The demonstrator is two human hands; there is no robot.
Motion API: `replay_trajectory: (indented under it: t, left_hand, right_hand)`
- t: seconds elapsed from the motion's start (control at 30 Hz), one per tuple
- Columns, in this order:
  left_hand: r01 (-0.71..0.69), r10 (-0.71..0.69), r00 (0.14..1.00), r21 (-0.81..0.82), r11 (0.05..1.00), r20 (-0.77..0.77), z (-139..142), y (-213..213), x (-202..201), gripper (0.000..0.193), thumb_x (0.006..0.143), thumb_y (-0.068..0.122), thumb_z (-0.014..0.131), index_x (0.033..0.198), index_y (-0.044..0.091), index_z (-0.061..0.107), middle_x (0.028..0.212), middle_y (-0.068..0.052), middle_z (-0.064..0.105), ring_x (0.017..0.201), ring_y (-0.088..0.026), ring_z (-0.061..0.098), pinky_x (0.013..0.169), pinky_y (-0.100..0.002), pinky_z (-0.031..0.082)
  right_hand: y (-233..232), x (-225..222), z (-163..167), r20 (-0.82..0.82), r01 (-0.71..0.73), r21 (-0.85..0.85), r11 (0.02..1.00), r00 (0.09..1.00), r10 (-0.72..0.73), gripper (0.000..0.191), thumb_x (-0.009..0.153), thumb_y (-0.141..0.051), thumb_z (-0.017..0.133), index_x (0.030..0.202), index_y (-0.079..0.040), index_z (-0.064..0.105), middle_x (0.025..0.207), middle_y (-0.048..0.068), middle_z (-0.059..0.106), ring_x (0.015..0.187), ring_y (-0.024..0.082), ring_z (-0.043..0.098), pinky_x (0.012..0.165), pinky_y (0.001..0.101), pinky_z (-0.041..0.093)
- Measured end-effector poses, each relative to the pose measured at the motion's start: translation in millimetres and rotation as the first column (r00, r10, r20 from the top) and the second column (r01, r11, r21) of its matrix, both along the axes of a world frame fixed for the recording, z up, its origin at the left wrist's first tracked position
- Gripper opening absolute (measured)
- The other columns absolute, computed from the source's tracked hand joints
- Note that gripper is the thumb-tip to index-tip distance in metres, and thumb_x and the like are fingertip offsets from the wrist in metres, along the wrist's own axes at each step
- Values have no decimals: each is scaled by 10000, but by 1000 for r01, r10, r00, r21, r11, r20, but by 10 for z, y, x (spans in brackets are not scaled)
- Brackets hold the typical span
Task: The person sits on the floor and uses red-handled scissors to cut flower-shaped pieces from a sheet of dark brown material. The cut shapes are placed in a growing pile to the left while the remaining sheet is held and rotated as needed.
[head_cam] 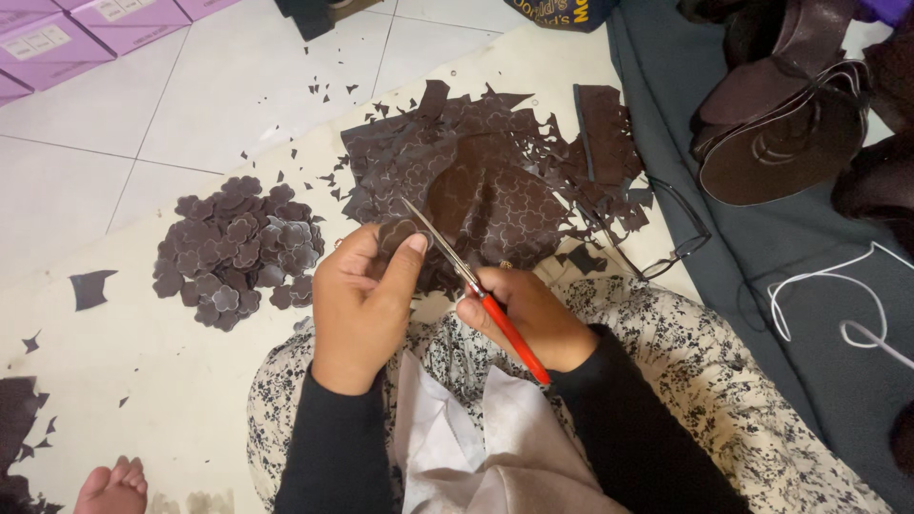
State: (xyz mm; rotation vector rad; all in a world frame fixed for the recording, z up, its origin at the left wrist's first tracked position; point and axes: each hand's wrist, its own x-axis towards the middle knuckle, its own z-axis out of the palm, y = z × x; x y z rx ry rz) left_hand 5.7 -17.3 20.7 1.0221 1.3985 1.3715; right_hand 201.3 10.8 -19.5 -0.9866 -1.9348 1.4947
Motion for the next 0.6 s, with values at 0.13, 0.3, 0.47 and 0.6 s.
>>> replay_trajectory:
  t: [0.13,0.3,0.47,0.6]
  left_hand:
    - [39,-36,998,57,998,-50,-41,8,-54,132,991,126,689,1016,2,728,805,41,667,670,2,538,580,-186,431]
    - [40,-39,998,-3,999,59,-133,34,-58,153,990,135,679,1045,0,724,806,12,691,655,-32,558,576,-208,435]
    - [57,-74,991,148,987,109,-252,88,80,203,1029,156,630,1145,7,707,966,18,725,849,-20,629,770,-188,518]
    - [31,-48,991,133,991,127,-277,91,102,189,1023,158,624,1107,10,707,949,14,720,829,-33,626,749,-202,512]
  right_hand:
    - [13,-2,-25,73,0,-11,1000,997,1,568,961,-594,578,747,-69,551,623,-41,456,595,83,440,537,296,379]
    - [9,-1,-80,65,23,-70,997,998,-19,535,952,-594,561,761,-95,562,623,-50,450,581,83,429,523,292,367]
    - [-35,-63,-155,19,102,6,995,995,-102,553,1000,-599,532,780,-91,522,660,-48,429,620,86,418,555,282,360]
    - [-30,-40,-131,-29,62,22,998,998,-61,529,1016,-584,531,836,-87,542,699,-38,436,665,90,430,589,284,376]
